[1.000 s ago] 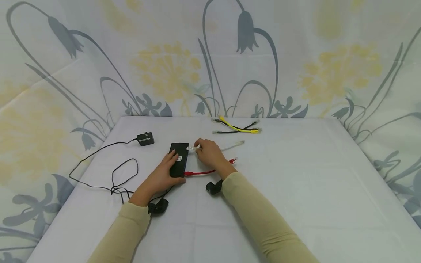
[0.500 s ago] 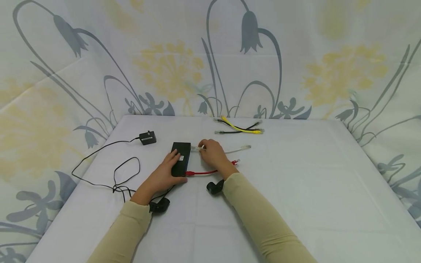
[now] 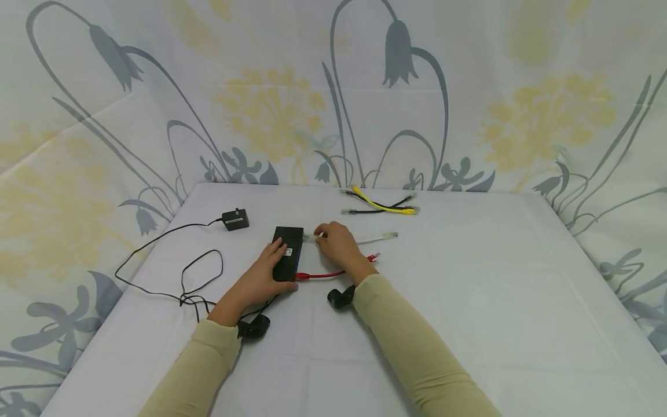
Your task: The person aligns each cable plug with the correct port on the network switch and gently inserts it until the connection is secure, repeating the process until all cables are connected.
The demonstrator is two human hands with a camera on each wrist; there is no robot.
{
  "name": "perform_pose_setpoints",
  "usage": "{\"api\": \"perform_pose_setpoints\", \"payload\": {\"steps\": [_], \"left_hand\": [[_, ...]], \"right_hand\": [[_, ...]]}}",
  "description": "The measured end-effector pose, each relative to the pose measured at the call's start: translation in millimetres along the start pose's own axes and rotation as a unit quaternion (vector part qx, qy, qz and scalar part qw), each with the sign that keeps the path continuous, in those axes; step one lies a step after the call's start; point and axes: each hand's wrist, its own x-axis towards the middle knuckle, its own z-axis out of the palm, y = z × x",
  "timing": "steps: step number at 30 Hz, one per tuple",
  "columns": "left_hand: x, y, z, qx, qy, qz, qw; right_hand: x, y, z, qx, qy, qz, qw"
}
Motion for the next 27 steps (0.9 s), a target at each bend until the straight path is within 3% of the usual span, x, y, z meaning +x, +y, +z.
{"api": "perform_pose_setpoints", "payload": {"steps": [27], "left_hand": [[0.7,-1.2,0.4,0.000,-0.001,-0.003,1.0000]], "right_hand": [[1.5,-3.7,1.2,-0.006,0.000,-0.022,0.9997]]}}
